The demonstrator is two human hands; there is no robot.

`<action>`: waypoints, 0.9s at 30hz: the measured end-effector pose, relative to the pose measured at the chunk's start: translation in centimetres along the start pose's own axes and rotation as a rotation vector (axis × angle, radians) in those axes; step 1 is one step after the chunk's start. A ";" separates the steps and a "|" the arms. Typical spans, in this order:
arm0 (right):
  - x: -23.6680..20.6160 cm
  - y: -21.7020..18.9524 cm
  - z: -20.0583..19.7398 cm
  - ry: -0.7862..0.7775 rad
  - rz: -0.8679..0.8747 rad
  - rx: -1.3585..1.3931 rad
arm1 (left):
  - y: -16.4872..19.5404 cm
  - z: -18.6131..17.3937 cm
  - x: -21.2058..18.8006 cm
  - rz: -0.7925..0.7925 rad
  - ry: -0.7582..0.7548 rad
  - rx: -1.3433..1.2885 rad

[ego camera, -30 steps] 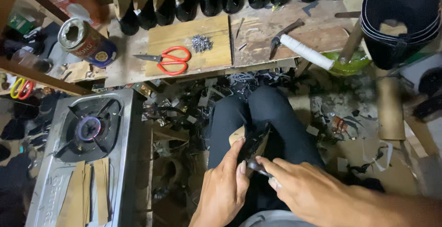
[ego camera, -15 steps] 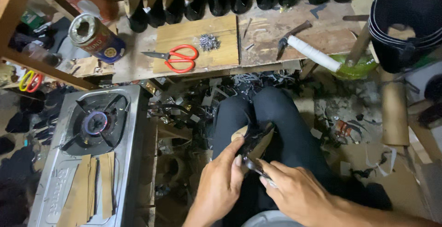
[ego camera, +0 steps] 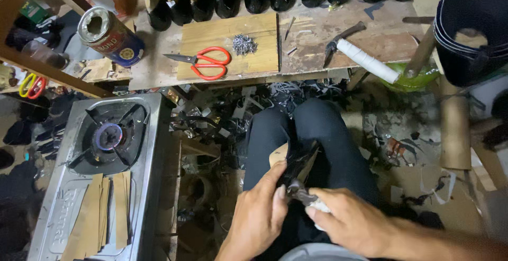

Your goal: The person uses a hammer and a small metal tool to repeatedly tap and adjust the sole of a black shoe held on their lap. They rotate the shoe and reposition the tool along the sole edge while striking with the hammer. The shoe remains in hand throughout; no final placement or completed state is shown.

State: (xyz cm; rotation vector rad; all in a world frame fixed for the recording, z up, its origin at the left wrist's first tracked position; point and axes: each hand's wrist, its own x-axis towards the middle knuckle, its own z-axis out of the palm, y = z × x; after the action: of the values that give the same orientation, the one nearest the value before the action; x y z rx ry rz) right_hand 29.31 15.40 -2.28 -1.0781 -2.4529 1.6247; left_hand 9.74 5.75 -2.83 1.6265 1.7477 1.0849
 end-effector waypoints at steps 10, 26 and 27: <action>0.9 2.7 1.0 0.080 -0.030 -0.133 | -1.1 -0.6 1.2 0.022 -0.046 -0.089; 3.0 1.1 2.0 0.377 -0.408 0.220 | -3.8 -2.2 2.5 -0.411 -0.160 -0.081; 3.7 1.0 2.2 0.429 -0.406 0.166 | -4.0 -2.3 2.6 -0.301 -0.092 -0.136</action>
State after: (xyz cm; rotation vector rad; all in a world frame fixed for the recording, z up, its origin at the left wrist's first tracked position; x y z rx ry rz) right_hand 26.17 15.82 -5.39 -0.7450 -2.0485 1.2861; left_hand 5.24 7.97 -4.44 1.2632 1.7482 0.9476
